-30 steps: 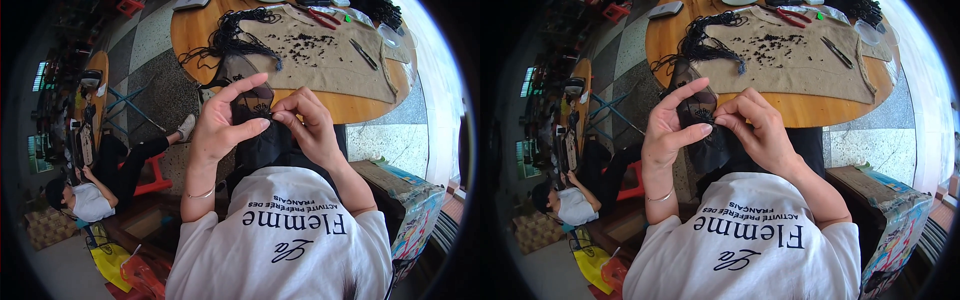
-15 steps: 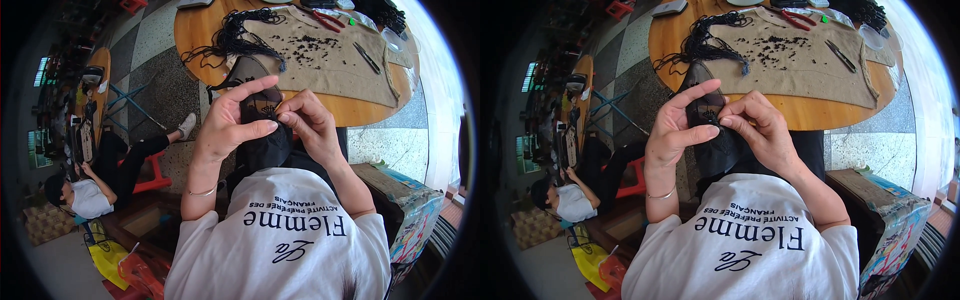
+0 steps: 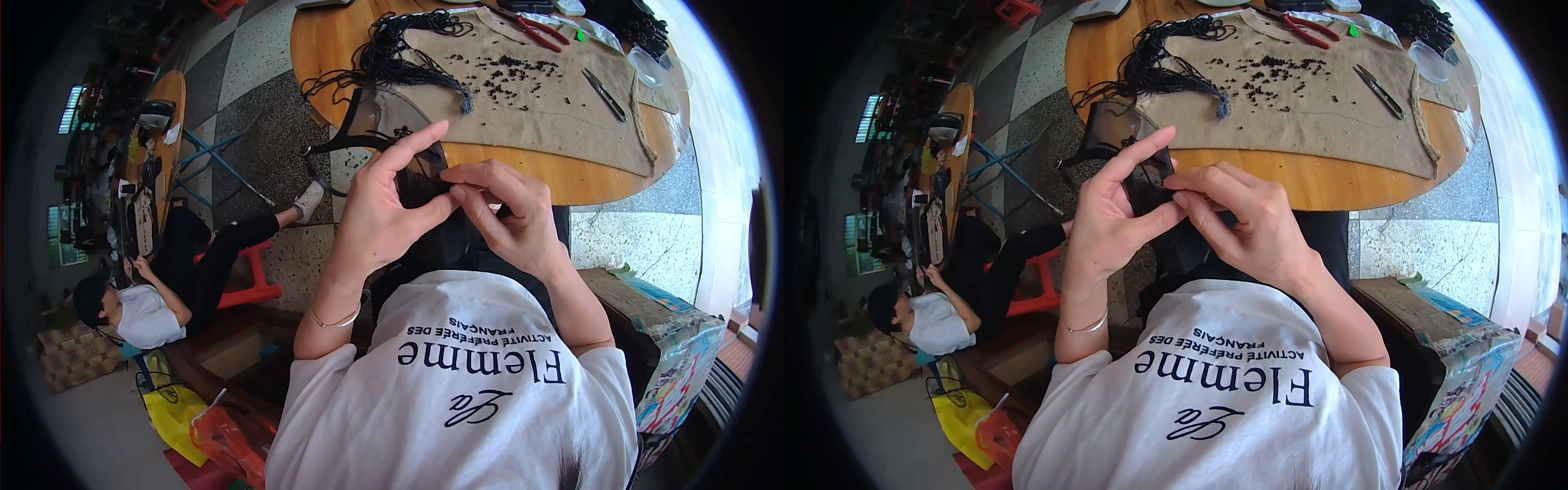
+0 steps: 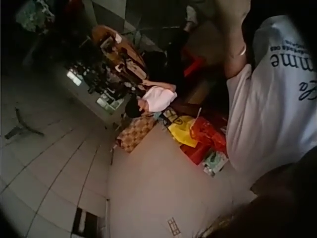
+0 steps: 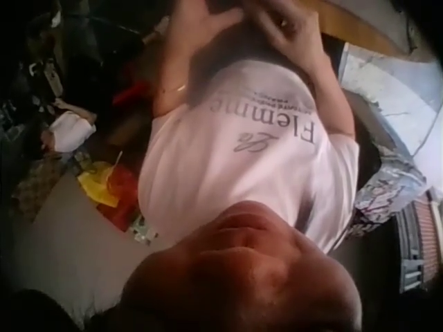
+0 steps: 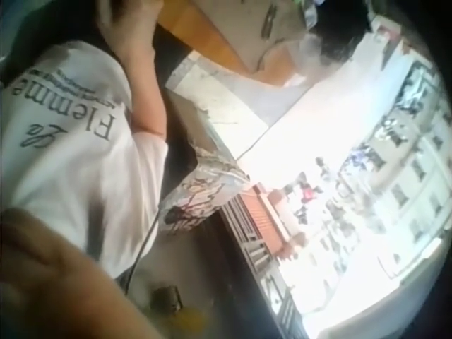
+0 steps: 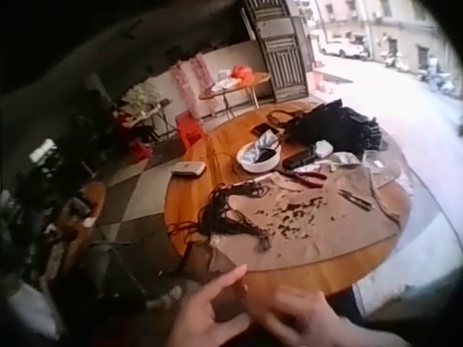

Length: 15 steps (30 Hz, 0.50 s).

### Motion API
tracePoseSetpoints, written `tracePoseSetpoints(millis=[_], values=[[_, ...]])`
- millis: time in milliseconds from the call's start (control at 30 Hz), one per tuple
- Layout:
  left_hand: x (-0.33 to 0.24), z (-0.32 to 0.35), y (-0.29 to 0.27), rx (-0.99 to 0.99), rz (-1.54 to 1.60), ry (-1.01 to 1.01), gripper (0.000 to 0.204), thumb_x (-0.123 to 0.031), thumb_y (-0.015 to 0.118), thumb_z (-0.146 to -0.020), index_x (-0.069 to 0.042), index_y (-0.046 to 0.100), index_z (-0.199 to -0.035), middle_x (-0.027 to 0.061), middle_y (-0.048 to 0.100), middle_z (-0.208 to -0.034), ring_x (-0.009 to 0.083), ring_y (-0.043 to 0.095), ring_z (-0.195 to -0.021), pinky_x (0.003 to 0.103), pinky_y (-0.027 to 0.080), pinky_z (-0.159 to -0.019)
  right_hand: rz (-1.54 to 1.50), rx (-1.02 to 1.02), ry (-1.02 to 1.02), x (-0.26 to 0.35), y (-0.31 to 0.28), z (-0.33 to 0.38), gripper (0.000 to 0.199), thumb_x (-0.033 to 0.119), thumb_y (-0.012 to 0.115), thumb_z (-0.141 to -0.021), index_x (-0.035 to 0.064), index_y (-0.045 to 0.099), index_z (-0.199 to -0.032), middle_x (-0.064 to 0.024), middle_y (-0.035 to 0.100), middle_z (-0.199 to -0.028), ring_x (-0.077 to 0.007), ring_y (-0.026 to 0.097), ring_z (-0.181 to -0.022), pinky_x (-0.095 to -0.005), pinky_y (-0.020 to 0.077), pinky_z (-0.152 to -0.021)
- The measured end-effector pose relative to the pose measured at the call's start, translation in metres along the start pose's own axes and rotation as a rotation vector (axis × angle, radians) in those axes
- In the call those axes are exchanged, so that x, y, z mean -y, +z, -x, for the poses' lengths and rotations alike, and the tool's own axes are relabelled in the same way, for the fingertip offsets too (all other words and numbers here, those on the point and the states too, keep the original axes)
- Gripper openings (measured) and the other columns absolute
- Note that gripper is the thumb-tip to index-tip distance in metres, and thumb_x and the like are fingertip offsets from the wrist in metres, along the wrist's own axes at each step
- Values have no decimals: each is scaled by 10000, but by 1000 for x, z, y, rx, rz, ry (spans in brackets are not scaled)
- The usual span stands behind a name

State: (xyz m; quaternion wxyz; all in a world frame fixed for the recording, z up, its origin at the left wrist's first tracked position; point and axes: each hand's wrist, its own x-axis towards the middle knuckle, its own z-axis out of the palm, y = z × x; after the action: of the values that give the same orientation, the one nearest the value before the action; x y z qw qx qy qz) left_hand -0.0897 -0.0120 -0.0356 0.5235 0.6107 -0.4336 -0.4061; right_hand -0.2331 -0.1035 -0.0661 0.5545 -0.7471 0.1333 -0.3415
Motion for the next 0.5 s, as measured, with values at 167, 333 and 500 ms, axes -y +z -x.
tracePoseSetpoints(millis=[167, 333, 500], values=[[4, 4, 2, -93, -141, 21, 625, 86, 684, -719, -20, 469, -1296, 75, 588, -1084, 106, 565, -934, 247, 474, -828, 155, 29, -244, -16, 0, 0, 123, -68, 504, -881, -26, 558, -982, -118, 636, -909, -134, 604, -651, -228, 499, -602], [17, 12, -8, -330, -277, 28, 599, -14, 722, -683, -81, 541, -1250, 113, 616, -967, 163, 566, -808, 293, 465, -758, -606, -310, 72, 11, -15, -1, 125, 87, 379, -982, 22, 462, -1049, -158, 608, -952, -136, 594, -662, -219, 490, -560], [23, 29, -44, -525, -453, 50, 590, -31, 724, -685, -89, 548, -1245, 108, 606, -902, 181, 561, -786, 310, 465, -756, -684, -646, -106, -23, -189, 27, 181, 95, 450, -959, -29, 462, -1089, -89, 539, -961, -136, 523, -819, -231, 490, -735]])
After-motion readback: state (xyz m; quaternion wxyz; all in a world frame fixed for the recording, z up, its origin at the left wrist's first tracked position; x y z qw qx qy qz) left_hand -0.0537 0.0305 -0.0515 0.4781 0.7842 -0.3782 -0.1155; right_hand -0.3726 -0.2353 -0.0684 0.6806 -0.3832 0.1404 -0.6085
